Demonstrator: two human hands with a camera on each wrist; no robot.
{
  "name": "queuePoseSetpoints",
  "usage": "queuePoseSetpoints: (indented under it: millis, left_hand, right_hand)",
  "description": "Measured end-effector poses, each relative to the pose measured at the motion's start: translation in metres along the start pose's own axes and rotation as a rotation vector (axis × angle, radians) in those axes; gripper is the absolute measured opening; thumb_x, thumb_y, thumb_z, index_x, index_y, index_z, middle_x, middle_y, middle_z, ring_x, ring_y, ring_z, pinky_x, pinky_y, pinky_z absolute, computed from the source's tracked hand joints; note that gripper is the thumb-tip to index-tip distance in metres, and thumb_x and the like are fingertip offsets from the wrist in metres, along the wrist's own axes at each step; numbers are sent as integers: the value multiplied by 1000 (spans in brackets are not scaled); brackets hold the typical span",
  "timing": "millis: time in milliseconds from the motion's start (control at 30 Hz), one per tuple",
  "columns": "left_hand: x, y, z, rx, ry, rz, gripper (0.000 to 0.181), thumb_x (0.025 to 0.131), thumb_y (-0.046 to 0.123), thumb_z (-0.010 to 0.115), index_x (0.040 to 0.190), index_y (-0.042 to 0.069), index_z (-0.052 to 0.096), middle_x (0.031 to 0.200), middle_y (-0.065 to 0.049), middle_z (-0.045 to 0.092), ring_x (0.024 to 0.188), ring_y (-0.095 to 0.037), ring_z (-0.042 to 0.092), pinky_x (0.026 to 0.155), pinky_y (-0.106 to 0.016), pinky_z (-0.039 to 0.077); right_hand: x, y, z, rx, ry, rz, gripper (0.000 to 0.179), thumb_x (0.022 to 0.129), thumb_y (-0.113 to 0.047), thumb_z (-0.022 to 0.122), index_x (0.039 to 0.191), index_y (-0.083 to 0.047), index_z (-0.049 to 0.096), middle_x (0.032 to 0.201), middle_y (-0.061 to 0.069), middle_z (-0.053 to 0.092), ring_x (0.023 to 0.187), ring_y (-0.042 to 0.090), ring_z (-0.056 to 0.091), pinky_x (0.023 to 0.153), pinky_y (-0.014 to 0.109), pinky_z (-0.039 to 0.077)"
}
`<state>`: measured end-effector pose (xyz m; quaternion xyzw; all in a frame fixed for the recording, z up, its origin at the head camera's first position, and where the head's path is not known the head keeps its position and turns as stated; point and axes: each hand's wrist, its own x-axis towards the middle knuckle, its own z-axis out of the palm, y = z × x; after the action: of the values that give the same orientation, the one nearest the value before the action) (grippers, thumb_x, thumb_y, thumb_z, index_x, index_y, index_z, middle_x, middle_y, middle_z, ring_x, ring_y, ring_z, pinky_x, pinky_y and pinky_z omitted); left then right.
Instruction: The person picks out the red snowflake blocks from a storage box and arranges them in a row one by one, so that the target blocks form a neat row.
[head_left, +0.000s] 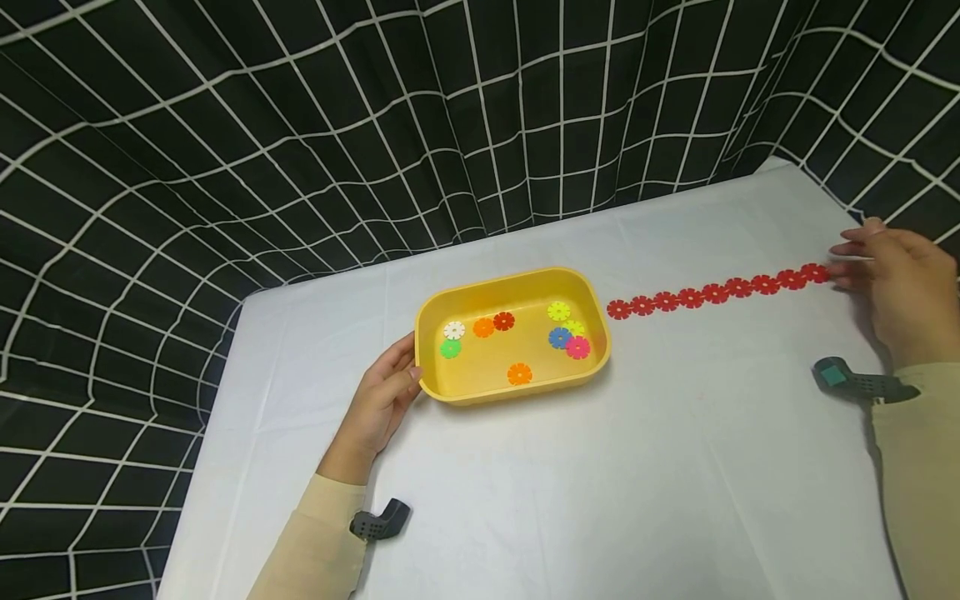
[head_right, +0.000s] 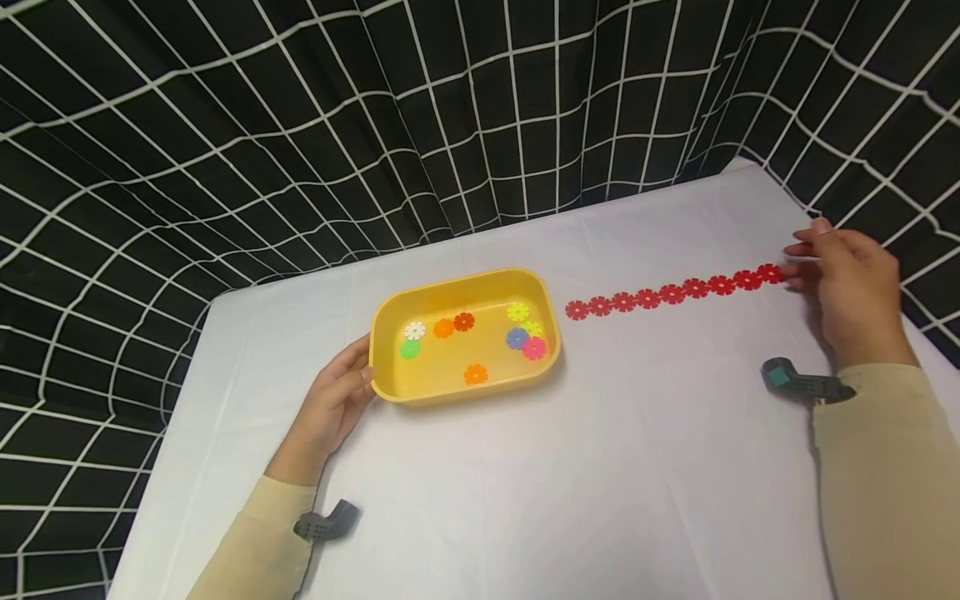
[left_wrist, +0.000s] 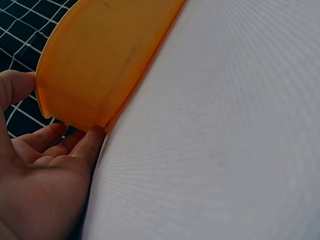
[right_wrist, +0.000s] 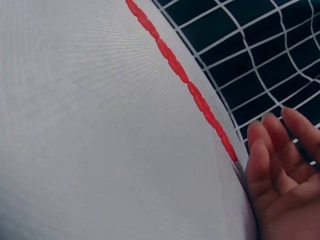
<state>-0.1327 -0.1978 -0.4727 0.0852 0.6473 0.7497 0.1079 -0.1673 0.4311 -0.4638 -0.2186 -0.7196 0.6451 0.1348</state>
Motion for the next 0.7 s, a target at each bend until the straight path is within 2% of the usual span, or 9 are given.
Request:
queuePoseSetpoints:
  millis: [133, 200, 467, 700]
  left_hand:
    - [0, 0, 0, -4, 0, 0, 62, 105, -2, 51, 166, -3, 37, 168, -16, 41, 154, -30, 41, 118, -38, 45]
    - [0, 0, -1, -3, -2, 1, 62, 105, -2, 51, 166, -3, 36, 169, -16, 41, 154, -30, 41, 118, -38, 45]
    - [0, -2, -2, -5, -1, 3, 62, 106, -2, 52, 166, -3, 37, 169, -17, 40, 154, -31, 40, 118, -38, 45]
    - [0, 1, -1, -11, -6, 2, 62, 106, -1, 53, 166, -4, 37, 169, -16, 41, 154, -30, 42, 118, -38, 45]
  right_hand:
    - [-2, -1, 2, 245, -46, -8, 54, 102, -54, 67, 141, -16, 66, 125, -3, 66, 97, 13, 65, 74, 12, 57]
    - [-4, -3, 3, 306, -66, -6, 55, 102, -52, 67, 143, -15, 64, 129, -2, 66, 100, 14, 66, 76, 13, 58]
    - [-10, -11, 13, 443, -167, -71, 54, 110, -42, 65, 152, -9, 59, 143, 7, 62, 113, 19, 69, 85, 19, 60]
    - [-16, -21, 28, 442, -275, -113, 53, 111, -39, 63, 153, -6, 58, 142, 10, 63, 114, 22, 70, 86, 21, 61]
